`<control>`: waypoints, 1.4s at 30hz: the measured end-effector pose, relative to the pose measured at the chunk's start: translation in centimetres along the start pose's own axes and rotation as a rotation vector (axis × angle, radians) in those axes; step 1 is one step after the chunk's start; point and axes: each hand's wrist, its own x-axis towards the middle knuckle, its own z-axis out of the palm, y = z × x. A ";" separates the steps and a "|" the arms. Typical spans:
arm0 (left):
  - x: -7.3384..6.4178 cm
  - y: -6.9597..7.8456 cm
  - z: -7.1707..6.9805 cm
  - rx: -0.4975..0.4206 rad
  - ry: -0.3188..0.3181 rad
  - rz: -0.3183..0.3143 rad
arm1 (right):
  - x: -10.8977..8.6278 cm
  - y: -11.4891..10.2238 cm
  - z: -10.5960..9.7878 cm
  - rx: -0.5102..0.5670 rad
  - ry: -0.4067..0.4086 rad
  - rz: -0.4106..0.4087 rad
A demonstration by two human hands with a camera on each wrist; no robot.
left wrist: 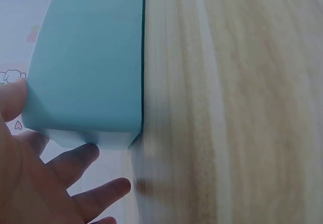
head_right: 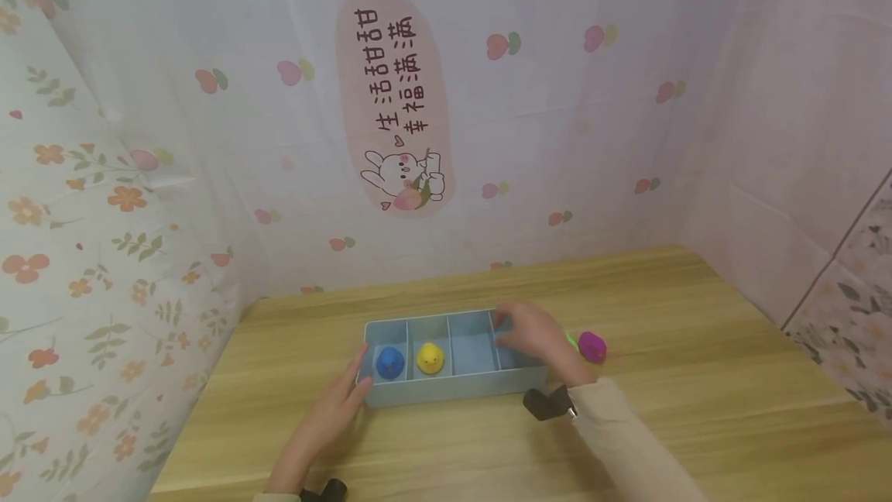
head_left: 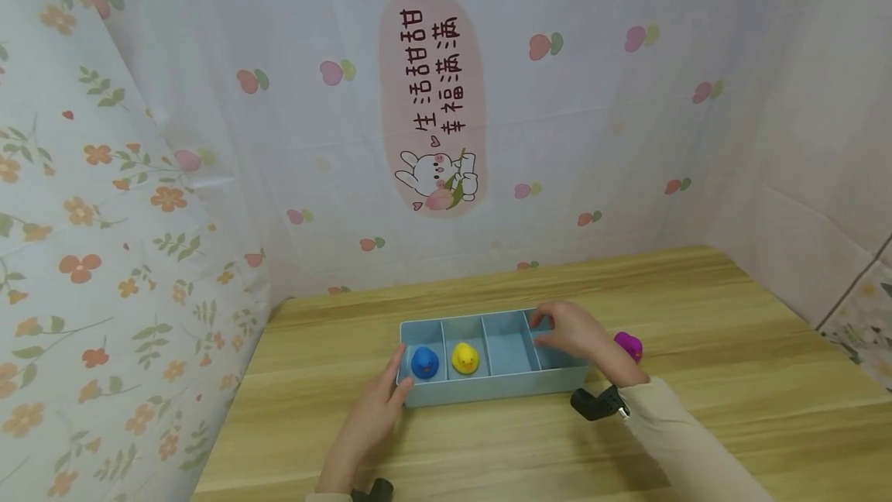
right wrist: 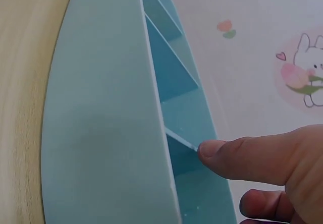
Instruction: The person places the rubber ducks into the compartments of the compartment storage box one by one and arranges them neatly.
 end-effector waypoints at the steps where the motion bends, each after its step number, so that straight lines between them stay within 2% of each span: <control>1: 0.0 0.0 0.0 0.003 0.000 0.000 | -0.1 0.1 -0.1 0.000 0.005 0.001; 7: 0.0 0.1 0.0 -0.010 0.001 0.009 | -0.8 1.0 -0.8 0.019 0.035 0.015; 15: -0.1 0.2 0.0 -0.019 0.000 -0.010 | -1.8 3.1 -1.9 0.053 0.044 0.048; 23: 0.0 0.1 0.2 -0.018 0.013 -0.017 | -2.8 4.9 -2.9 0.001 0.110 0.065; 33: 0.1 0.2 0.0 -0.017 0.015 -0.017 | -4.7 7.7 -4.1 -0.016 0.137 0.106; 42: -0.1 0.3 -0.1 -0.004 0.008 -0.027 | -6.0 10.2 -4.4 -0.041 0.137 0.101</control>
